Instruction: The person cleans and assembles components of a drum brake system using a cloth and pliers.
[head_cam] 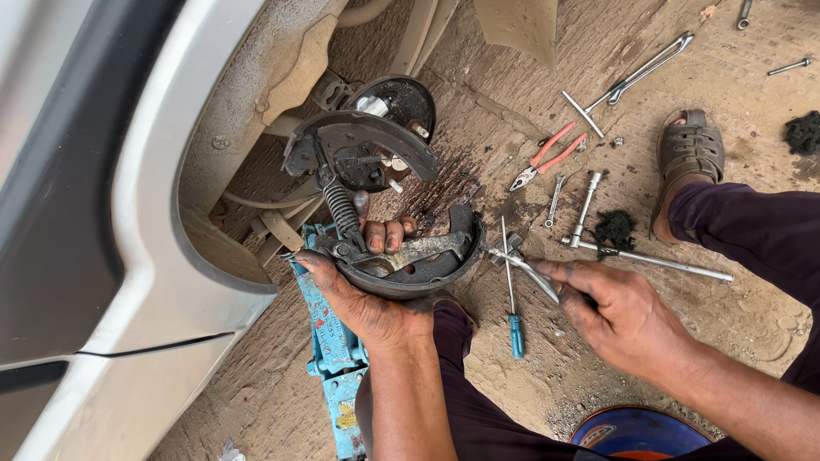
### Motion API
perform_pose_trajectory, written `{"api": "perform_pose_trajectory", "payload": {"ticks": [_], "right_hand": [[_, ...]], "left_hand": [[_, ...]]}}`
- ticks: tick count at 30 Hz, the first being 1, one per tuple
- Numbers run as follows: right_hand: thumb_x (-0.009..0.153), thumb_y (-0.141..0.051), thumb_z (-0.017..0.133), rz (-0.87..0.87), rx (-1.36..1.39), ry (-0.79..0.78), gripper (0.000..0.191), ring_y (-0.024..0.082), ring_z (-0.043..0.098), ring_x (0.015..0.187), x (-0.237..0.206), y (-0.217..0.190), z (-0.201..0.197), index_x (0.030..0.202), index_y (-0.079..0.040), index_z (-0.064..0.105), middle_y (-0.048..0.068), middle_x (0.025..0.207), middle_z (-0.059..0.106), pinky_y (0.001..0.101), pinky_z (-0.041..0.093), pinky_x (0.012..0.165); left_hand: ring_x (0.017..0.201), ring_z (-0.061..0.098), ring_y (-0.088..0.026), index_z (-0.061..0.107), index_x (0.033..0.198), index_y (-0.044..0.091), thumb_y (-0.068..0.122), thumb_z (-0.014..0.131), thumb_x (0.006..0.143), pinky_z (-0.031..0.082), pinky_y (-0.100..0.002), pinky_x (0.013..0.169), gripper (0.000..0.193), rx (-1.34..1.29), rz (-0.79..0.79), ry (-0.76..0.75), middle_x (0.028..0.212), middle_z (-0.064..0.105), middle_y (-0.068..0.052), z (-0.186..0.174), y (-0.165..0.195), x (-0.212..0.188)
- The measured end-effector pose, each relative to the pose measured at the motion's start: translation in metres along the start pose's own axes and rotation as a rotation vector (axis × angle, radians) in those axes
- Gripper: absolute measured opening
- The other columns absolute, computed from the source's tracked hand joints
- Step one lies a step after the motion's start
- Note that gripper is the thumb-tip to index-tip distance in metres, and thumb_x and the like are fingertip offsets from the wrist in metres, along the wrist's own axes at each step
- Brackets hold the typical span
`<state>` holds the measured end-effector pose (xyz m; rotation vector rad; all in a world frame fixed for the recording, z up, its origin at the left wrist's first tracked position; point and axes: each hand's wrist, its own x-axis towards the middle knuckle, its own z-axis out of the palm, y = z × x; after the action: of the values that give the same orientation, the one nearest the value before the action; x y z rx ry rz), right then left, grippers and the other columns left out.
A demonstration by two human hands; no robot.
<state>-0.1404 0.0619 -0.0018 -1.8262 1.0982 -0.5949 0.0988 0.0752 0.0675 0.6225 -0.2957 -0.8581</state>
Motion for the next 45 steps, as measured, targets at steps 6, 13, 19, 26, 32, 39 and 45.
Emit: {"api": "perform_pose_trajectory", "payload": {"ticks": [6, 13, 19, 26, 32, 39, 45], "right_hand": [[0.087, -0.013, 0.070, 0.138, -0.028, -0.070, 0.048, 0.018, 0.063, 0.048, -0.007, -0.013, 0.003, 0.134, -0.023, 0.069, 0.007, 0.071, 0.070, 0.0382, 0.055, 0.052], [0.089, -0.012, 0.067, 0.199, -0.008, -0.009, 0.050, 0.020, 0.061, 0.047, -0.004, -0.012, 0.007, 0.137, -0.024, 0.068, 0.006, 0.074, 0.069, 0.0407, 0.054, 0.051], [0.095, -0.008, 0.060, 0.039, -0.060, 0.060, 0.038, 0.014, 0.060, 0.040, -0.005, 0.002, 0.017, 0.131, -0.020, 0.069, 0.004, 0.080, 0.072, 0.0329, 0.052, 0.039], [0.090, -0.003, 0.058, -0.112, -0.048, 0.093, 0.043, 0.010, 0.061, 0.042, -0.012, 0.000, 0.025, 0.130, -0.014, 0.066, 0.005, 0.079, 0.069, 0.0279, 0.054, 0.038], [0.089, -0.005, 0.060, -0.056, 0.005, 0.049, 0.045, 0.013, 0.063, 0.043, -0.015, -0.018, 0.024, 0.133, -0.014, 0.065, 0.005, 0.077, 0.066, 0.0324, 0.057, 0.042], [0.087, -0.007, 0.065, 0.110, 0.078, 0.022, 0.051, 0.019, 0.064, 0.047, -0.016, -0.036, 0.019, 0.137, -0.017, 0.066, 0.006, 0.085, 0.072, 0.0399, 0.054, 0.048], [0.087, -0.004, 0.064, -0.156, 0.142, 0.160, 0.048, 0.018, 0.070, 0.072, -0.025, -0.042, 0.027, 0.134, -0.012, 0.065, 0.010, 0.093, 0.071, 0.0355, 0.059, 0.062]], "left_hand": [[0.081, 0.052, -0.020, 0.055, 0.132, -0.011, 0.069, 0.070, 0.087, 0.048, -0.045, 0.094, 0.093, 0.066, 0.013, -0.043, 0.084, 0.052, -0.006, 0.000, -0.002, 0.000], [0.079, 0.049, -0.017, 0.048, 0.138, -0.002, 0.068, 0.069, 0.085, 0.046, -0.042, 0.088, 0.090, 0.050, 0.048, -0.013, 0.111, 0.058, -0.011, 0.005, -0.001, -0.001], [0.078, 0.049, -0.018, 0.050, 0.133, -0.002, 0.068, 0.068, 0.086, 0.047, -0.044, 0.086, 0.087, 0.036, 0.058, 0.011, 0.100, 0.058, -0.009, 0.000, -0.001, 0.000], [0.080, 0.050, -0.020, 0.053, 0.133, -0.008, 0.068, 0.067, 0.089, 0.046, -0.042, 0.090, 0.089, 0.003, 0.025, -0.030, 0.080, 0.052, -0.005, -0.009, -0.005, 0.001], [0.081, 0.050, -0.021, 0.053, 0.126, 0.001, 0.068, 0.067, 0.087, 0.046, -0.044, 0.093, 0.079, 0.083, 0.071, 0.051, 0.080, 0.052, -0.005, -0.009, -0.012, 0.000], [0.087, 0.049, -0.019, 0.055, 0.128, -0.001, 0.067, 0.069, 0.090, 0.044, -0.041, 0.094, 0.079, 0.124, 0.152, -0.061, 0.086, 0.054, -0.005, -0.008, -0.019, -0.004], [0.089, 0.050, -0.020, 0.056, 0.130, 0.002, 0.065, 0.070, 0.090, 0.045, -0.038, 0.091, 0.076, 0.123, 0.164, -0.093, 0.088, 0.054, -0.006, -0.007, -0.021, -0.005]]}}
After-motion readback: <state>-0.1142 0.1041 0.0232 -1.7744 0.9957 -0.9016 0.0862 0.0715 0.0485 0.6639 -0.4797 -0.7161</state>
